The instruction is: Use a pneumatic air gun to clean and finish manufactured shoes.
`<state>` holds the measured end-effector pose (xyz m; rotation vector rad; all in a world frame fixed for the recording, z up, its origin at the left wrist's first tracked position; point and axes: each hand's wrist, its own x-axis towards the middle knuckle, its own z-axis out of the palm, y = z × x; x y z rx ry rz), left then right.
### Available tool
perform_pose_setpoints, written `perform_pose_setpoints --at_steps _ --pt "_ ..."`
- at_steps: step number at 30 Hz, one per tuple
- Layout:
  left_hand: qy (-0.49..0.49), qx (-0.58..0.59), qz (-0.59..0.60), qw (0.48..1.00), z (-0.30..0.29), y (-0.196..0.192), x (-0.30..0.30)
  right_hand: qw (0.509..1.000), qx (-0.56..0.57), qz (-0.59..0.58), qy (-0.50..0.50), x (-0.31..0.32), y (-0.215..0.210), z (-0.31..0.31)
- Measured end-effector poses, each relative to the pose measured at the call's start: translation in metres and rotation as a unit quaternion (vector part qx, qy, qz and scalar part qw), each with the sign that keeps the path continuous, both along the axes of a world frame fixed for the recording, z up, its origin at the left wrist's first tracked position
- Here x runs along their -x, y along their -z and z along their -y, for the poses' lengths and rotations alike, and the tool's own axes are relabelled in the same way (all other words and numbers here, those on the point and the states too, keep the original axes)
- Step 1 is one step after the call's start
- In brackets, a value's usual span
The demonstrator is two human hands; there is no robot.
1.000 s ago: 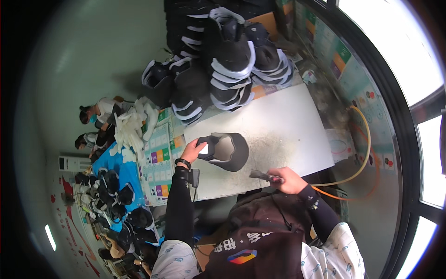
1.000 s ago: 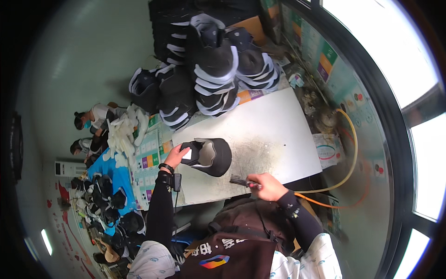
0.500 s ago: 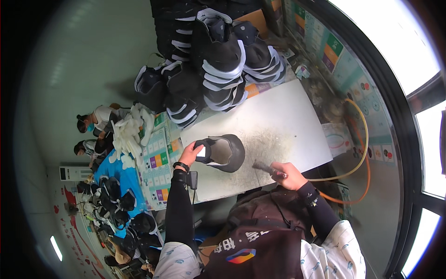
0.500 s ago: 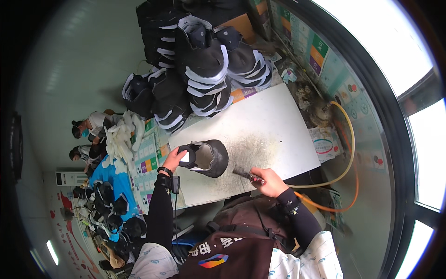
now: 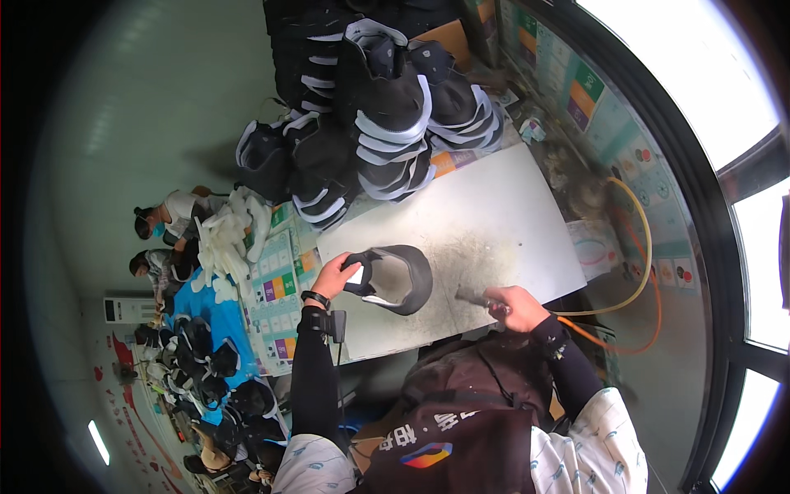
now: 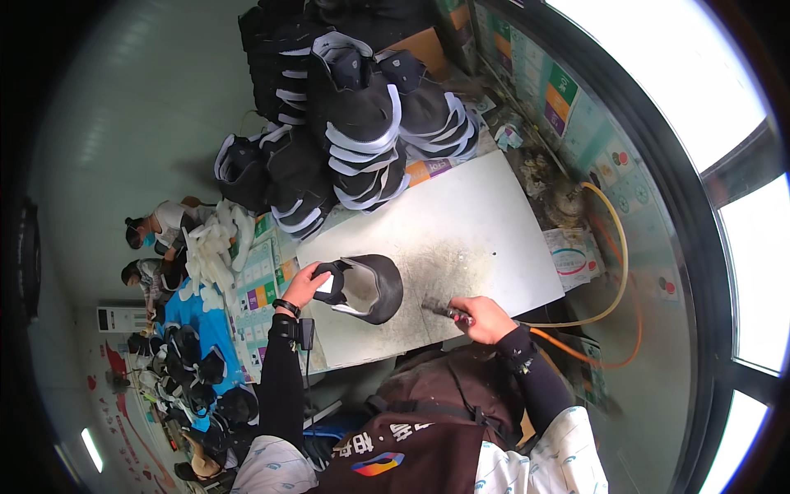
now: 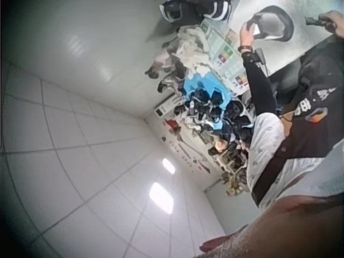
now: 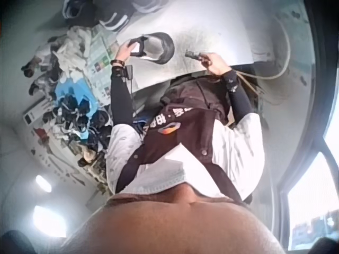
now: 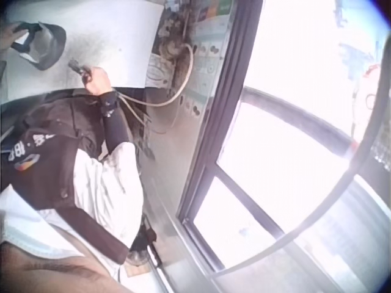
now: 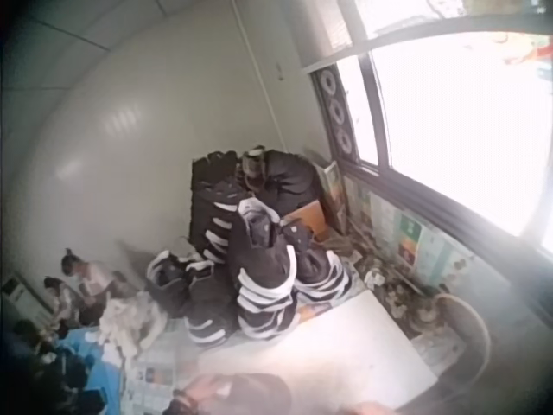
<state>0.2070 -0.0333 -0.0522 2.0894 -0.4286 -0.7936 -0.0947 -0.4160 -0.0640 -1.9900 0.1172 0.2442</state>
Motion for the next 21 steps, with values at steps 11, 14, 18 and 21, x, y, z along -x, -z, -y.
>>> perform_pose_setpoints --at_steps 11,14,18,21 --pt "0.131 -0.091 0.166 0.973 0.03 -0.017 0.004 0.983 0.021 0.094 -0.156 -0.002 -0.006 -0.01" --pt "0.116 -0.084 0.134 0.981 0.031 -0.02 0.009 0.991 0.002 0.105 -0.086 -0.004 -0.01 -0.007" --pt "0.113 -0.112 0.097 0.982 0.031 -0.023 0.008 0.98 0.01 0.085 -0.18 -0.011 -0.028 -0.008" --pt "0.111 -0.09 0.117 0.983 0.028 -0.026 0.012 0.988 -0.007 0.116 -0.105 -0.016 -0.03 -0.013"
